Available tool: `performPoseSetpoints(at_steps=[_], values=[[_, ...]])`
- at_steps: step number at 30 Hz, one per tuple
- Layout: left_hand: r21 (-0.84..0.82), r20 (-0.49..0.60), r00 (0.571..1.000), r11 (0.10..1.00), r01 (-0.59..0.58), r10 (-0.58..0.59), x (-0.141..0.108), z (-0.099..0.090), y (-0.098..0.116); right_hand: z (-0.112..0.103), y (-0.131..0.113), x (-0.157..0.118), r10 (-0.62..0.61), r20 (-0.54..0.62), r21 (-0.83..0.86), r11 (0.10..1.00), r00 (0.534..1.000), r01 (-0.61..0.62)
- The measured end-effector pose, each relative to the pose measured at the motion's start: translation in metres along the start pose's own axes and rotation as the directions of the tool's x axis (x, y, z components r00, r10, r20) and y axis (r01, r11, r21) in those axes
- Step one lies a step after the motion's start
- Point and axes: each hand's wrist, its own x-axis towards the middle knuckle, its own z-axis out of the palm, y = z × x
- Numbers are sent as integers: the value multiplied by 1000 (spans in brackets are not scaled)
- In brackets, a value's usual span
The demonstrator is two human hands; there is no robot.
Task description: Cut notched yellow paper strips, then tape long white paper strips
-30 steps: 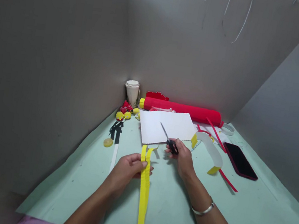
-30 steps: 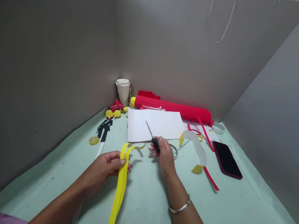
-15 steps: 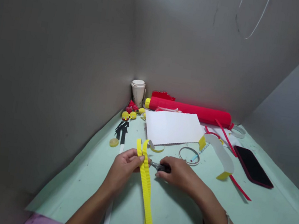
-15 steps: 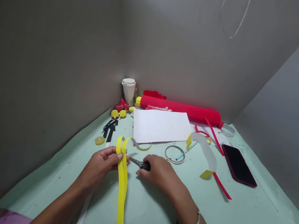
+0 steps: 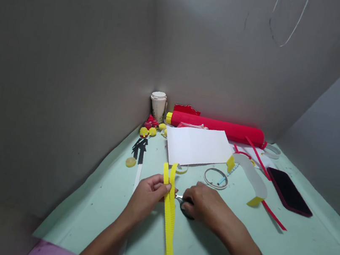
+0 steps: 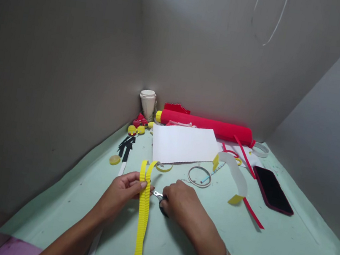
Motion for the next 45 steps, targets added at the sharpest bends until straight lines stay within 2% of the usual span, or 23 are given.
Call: performPoseSetpoints(at_steps=[2,5,6,8,9,12,14,21,26,29,34,40,45], values=[[4,2,1000,1000,-8,8,0,1,1,-2,0,2,-8,-33,47,999,999,10],[32,25,999,999,-21,20,-1,3,0,-2,3,9,-14,-28,355,934,1000,23],[47,38,999,999,-25,23,-1,4,-1,0,5,12,-3,14,582,813,1000,-5],[77,69,997,996,-35,29,-2,6,-4,7,9,19,-15,72,787,616,997,-47],[92,89,996,995,-38,29,-2,8,-6,11,11,22,-9,99,914,397,995,-87],[137,158,987,990,-18,-4,-4,14,-12,23,17,27,8,105,986,129,994,-105],[169,195,980,986,9,-43,-5,18,-16,27,21,27,20,115,992,52,993,-116],[257,255,963,966,22,-90,-6,27,-25,25,32,26,83,166,986,-14,983,-165],[232,296,944,970,78,-147,-6,28,-30,25,35,27,125,166,986,-6,978,-167],[148,314,934,980,132,-173,-5,28,-33,25,35,28,145,147,989,8,979,-149],[-21,340,902,957,289,-265,-7,28,-33,25,37,29,175,113,993,16,978,-118],[-94,337,871,908,409,-358,-6,28,-32,26,41,30,202,91,995,32,975,-99],[-175,403,823,849,498,-400,-4,24,-34,26,41,30,204,88,994,40,975,-98]])
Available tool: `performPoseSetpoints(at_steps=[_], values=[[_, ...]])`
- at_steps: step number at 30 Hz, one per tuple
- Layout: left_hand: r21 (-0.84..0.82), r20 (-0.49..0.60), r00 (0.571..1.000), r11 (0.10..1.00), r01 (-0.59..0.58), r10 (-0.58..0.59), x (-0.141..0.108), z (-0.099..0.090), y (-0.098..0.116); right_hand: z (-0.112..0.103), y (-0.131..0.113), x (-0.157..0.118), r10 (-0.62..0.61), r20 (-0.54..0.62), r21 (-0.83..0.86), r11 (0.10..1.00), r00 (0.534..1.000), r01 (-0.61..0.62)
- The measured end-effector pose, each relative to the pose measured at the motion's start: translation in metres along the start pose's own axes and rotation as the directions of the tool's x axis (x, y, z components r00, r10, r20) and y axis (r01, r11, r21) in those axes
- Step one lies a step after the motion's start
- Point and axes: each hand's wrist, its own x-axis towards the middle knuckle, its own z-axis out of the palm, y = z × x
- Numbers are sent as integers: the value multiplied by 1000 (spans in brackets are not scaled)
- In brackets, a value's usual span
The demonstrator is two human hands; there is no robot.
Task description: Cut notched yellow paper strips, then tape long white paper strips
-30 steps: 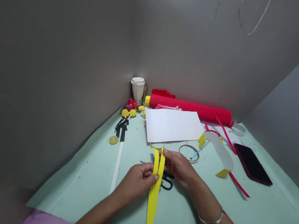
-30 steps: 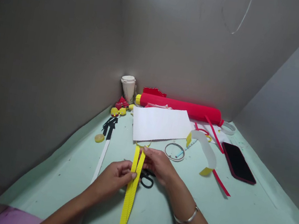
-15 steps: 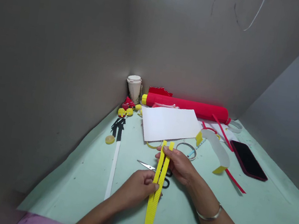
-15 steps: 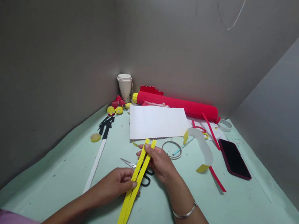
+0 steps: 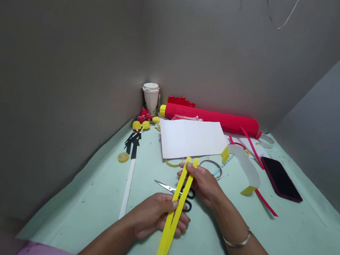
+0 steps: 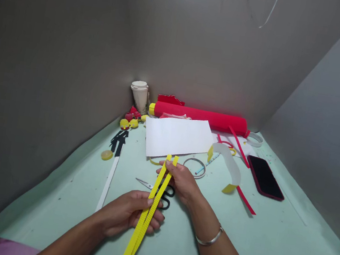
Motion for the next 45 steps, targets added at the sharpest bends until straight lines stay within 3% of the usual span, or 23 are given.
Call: performPoseSetpoints(at_steps=[4,21,37,45], values=[[-17,43,999,1000,19,-19,-1,-1,0,0,0,0,-1,1,-1,1000,1000,1],[62,16,1000,998,21,-22,-2,4,-2,4,-13,-4,-7,-58,107,994,998,13],[141,28,999,990,28,-33,-3,3,-3,-4,-8,1,-65,-25,-17,998,998,64],[161,42,998,986,48,-56,-2,0,-5,-5,-9,1,-95,-67,-60,994,993,91]])
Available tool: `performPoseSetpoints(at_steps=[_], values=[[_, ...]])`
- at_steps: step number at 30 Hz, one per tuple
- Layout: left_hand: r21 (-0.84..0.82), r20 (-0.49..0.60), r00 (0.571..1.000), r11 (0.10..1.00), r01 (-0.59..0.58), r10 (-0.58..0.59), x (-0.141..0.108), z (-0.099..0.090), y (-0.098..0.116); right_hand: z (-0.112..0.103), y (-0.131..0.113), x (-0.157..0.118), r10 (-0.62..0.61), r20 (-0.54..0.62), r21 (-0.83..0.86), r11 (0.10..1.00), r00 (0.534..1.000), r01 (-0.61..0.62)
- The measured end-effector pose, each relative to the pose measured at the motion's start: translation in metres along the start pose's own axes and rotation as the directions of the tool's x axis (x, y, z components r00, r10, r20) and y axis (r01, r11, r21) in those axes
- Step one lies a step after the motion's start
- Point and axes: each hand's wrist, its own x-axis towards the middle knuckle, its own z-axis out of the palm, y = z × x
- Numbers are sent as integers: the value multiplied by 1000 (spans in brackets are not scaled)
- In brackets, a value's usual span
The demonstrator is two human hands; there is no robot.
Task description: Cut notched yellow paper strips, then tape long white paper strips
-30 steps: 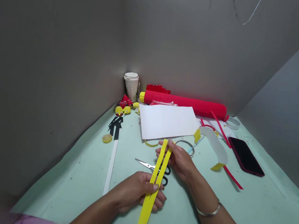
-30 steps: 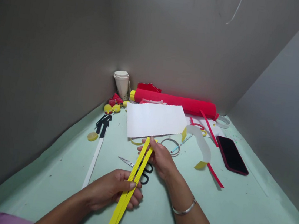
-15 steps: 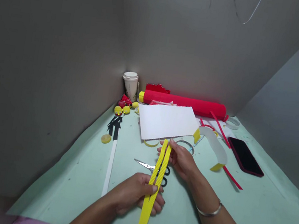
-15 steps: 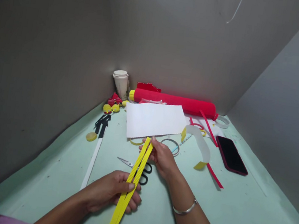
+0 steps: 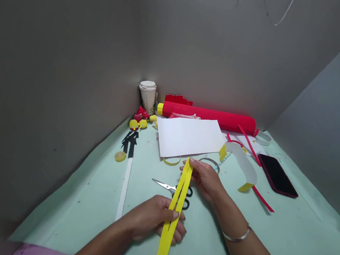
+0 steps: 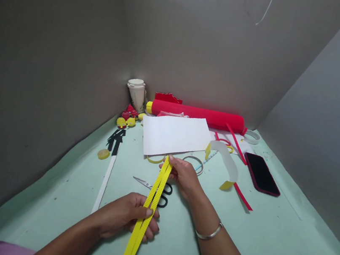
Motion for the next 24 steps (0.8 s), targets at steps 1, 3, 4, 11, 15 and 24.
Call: performPoseSetpoints(at_steps=[1,3,4,11,15,24], values=[[1,-5,1000,1000,5,-5,0,0,0,0,0,0,-7,-10,-5,1000,1000,7],[3,-14,1000,1000,15,-15,-1,1,1,-1,1,1,-24,-31,-12,1000,999,24],[3,-13,1000,1000,20,-20,-1,2,1,-1,2,1,-32,-43,-13,999,999,32],[-24,79,995,998,59,-57,-1,-2,0,-14,0,8,-61,-124,-10,998,990,61],[-25,117,991,997,75,-72,-1,-1,-1,-23,-5,10,-86,-155,-3,996,984,87],[-16,180,978,994,112,-107,-1,-1,-1,-40,-10,15,-125,-216,19,991,968,132]])
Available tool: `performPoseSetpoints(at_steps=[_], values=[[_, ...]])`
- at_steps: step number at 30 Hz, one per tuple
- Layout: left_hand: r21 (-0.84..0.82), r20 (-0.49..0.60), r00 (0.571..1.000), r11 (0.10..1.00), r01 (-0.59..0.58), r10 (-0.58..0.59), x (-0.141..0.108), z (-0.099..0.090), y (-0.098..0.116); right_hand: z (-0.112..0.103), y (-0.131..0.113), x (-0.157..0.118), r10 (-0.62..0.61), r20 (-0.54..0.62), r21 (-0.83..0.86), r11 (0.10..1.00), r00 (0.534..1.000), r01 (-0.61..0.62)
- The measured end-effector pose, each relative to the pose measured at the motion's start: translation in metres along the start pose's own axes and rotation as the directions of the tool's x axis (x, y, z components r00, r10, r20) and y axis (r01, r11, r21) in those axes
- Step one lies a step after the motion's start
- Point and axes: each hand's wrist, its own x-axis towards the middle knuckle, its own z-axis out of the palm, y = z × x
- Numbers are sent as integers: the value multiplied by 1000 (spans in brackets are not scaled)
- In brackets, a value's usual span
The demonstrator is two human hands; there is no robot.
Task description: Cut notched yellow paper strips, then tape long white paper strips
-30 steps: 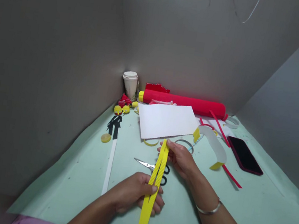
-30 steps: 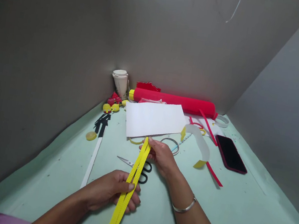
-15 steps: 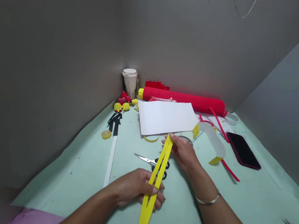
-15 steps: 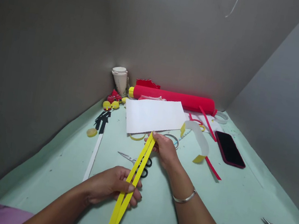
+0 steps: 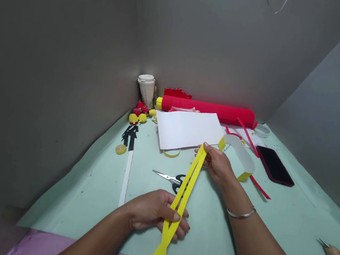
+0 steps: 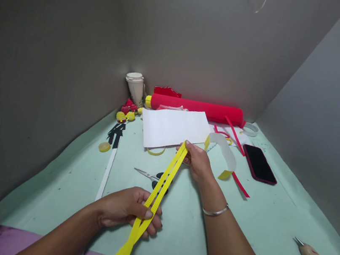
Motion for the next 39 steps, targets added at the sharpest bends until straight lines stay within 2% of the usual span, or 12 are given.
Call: performPoseSetpoints(at_steps=[8,16,26,39], values=[[-4,68,998,1000,-1,2,2,-2,-4,-11,-5,2,-39,-26,29,999,999,40],[-5,74,997,1000,-4,4,3,-4,-7,-22,-2,11,-54,-36,52,997,998,56],[-42,90,996,999,-10,13,5,-7,-7,-24,-3,12,-79,-52,68,994,995,82],[0,62,998,1000,-12,12,4,-4,-10,-23,-4,12,-79,-81,81,993,994,86]])
